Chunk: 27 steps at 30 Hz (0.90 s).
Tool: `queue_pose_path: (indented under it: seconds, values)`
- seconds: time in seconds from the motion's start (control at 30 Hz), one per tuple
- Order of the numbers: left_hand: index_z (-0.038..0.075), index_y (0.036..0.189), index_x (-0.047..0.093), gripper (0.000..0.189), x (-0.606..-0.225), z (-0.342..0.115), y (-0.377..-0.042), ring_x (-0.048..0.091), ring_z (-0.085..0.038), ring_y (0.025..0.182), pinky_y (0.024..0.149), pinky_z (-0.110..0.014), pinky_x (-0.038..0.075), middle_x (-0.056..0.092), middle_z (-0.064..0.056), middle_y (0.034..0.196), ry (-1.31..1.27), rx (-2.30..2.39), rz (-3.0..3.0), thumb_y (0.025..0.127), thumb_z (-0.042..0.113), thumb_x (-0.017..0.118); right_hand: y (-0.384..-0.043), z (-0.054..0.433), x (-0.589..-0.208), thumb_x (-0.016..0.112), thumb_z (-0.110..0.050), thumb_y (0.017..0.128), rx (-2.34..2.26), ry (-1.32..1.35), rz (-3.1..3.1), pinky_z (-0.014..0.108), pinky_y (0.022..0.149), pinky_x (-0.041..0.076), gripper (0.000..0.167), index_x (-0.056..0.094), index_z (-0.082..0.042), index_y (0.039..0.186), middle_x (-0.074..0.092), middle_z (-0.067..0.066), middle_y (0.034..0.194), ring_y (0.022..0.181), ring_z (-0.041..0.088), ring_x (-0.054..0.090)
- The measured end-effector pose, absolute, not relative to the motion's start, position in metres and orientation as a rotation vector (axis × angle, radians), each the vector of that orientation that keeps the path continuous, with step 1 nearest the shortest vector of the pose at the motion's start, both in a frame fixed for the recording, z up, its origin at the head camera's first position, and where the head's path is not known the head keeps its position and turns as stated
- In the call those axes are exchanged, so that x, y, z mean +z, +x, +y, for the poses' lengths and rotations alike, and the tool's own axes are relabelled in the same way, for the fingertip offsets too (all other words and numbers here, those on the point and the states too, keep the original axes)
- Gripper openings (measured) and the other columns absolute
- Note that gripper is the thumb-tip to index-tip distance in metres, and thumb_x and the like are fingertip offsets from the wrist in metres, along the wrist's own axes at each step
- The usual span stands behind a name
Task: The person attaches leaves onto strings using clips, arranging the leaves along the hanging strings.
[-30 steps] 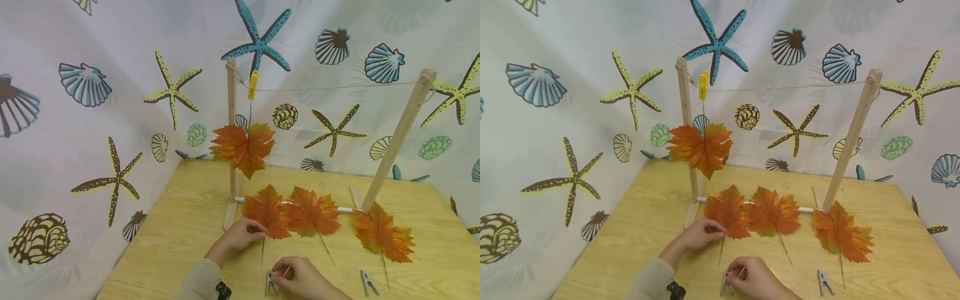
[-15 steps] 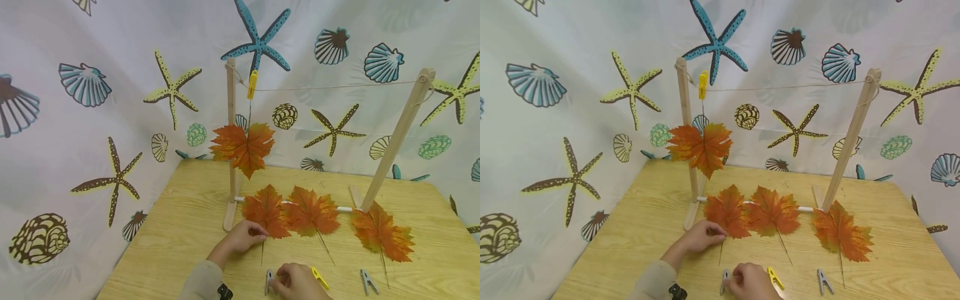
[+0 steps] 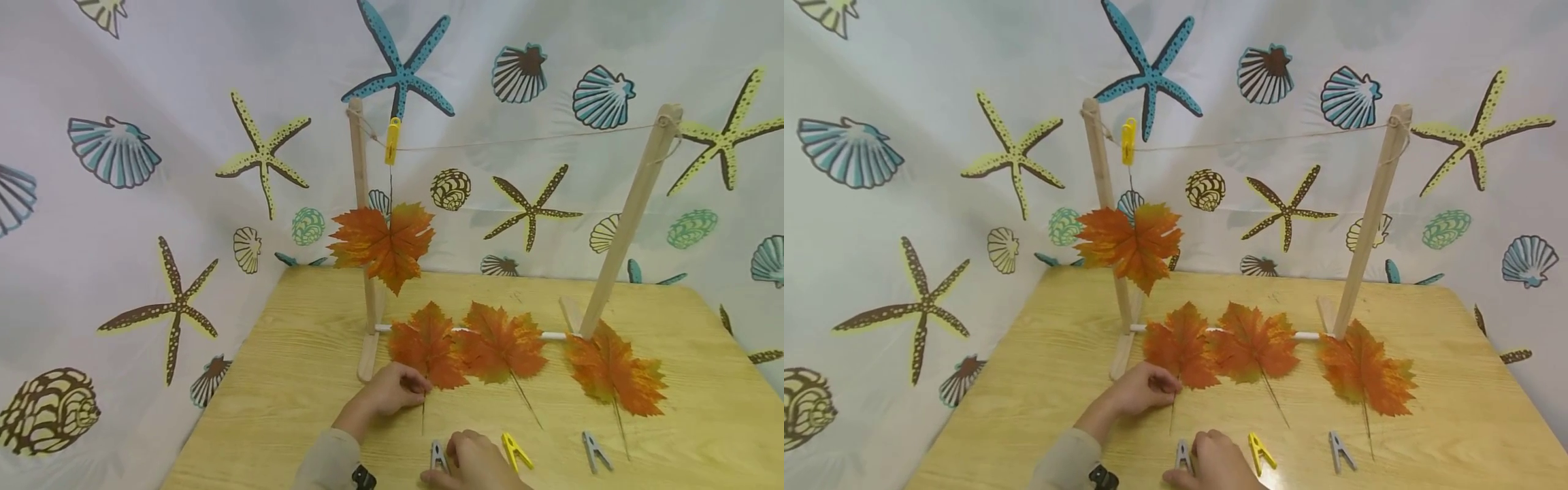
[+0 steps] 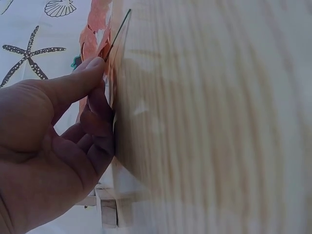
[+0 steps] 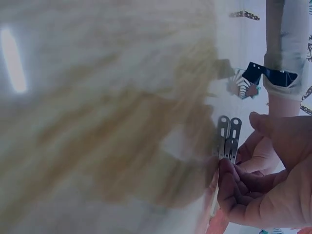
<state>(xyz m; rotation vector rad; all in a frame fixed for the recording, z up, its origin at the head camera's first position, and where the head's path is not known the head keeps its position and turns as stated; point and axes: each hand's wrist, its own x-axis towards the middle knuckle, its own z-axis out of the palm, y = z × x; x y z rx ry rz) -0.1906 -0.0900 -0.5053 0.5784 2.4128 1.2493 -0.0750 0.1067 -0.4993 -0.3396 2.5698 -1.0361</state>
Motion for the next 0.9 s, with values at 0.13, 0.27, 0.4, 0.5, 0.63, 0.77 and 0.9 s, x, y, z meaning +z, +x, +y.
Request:
queue_pose_path:
  seconds: [0.13, 0.27, 0.4, 0.5, 0.63, 0.77, 0.9]
  values:
    - [0.006, 0.097, 0.077, 0.013, -0.505, -0.089, -0.191, 0.062, -0.012, 0.083, 0.077, -0.030, 0.053, 0.074, -0.005, 0.095, 0.593, 1.224, 2.427, 0.086, 0.000, 0.074, -0.075, 0.106, -0.501, 0.082, -0.043, 0.080, -1.044, -0.283, 2.511, 0.027, 0.058, 0.040, 0.041, 0.064, -0.006, 0.087, 0.055, 0.002, 0.079, 0.069, 0.015, 0.048]
    - [0.008, 0.096, 0.078, 0.013, -0.503, -0.088, -0.191, 0.059, -0.012, 0.081, 0.074, -0.030, 0.051, 0.072, -0.003, 0.091, 0.600, 1.166, 2.441, 0.087, 0.000, 0.074, -0.077, 0.105, -0.503, 0.083, -0.038, 0.079, -1.042, -0.260, 2.483, 0.027, 0.059, 0.038, 0.036, 0.063, -0.009, 0.084, 0.054, 0.001, 0.077, 0.070, 0.016, 0.047]
    - [0.009, 0.096, 0.078, 0.013, -0.501, -0.085, -0.191, 0.057, -0.011, 0.080, 0.073, -0.029, 0.049, 0.070, -0.002, 0.088, 0.604, 1.128, 2.442, 0.088, 0.000, 0.073, -0.076, 0.106, -0.504, 0.083, -0.042, 0.079, -1.037, -0.255, 2.496, 0.027, 0.058, 0.039, 0.039, 0.063, -0.008, 0.084, 0.054, 0.002, 0.077, 0.068, 0.016, 0.048]
    - [0.010, 0.095, 0.078, 0.013, -0.500, -0.086, -0.192, 0.055, -0.011, 0.078, 0.071, -0.027, 0.048, 0.069, 0.000, 0.085, 0.614, 1.097, 2.442, 0.088, 0.001, 0.072, -0.076, 0.103, -0.505, 0.082, -0.044, 0.079, -1.043, -0.265, 2.512, 0.026, 0.057, 0.040, 0.043, 0.063, -0.006, 0.084, 0.053, 0.003, 0.077, 0.066, 0.015, 0.048]
    - [0.013, 0.093, 0.079, 0.013, -0.501, -0.088, -0.193, 0.058, -0.011, 0.082, 0.075, -0.030, 0.049, 0.071, 0.002, 0.087, 0.661, 1.045, 2.456, 0.089, 0.003, 0.071, -0.076, 0.100, -0.505, 0.081, -0.040, 0.080, -1.024, -0.291, 2.541, 0.026, 0.057, 0.038, 0.039, 0.062, -0.006, 0.082, 0.052, 0.001, 0.075, 0.066, 0.014, 0.046]
    - [0.019, 0.091, 0.079, 0.012, -0.503, -0.087, -0.194, 0.063, -0.012, 0.094, 0.086, -0.034, 0.052, 0.072, 0.007, 0.094, 0.774, 0.946, 2.510, 0.090, 0.009, 0.073, -0.077, 0.104, -0.504, 0.080, -0.038, 0.081, -1.026, -0.292, 2.539, 0.025, 0.057, 0.037, 0.034, 0.062, -0.008, 0.080, 0.052, -0.001, 0.073, 0.066, 0.013, 0.045]
    - [0.022, 0.092, 0.079, 0.010, -0.503, -0.085, -0.198, 0.063, -0.011, 0.095, 0.088, -0.032, 0.052, 0.070, 0.009, 0.093, 0.907, 0.867, 2.565, 0.090, 0.013, 0.074, -0.077, 0.112, -0.502, 0.079, -0.034, 0.081, -1.119, -0.296, 2.516, 0.023, 0.054, 0.038, 0.028, 0.065, -0.010, 0.079, 0.055, -0.003, 0.070, 0.061, 0.011, 0.048]
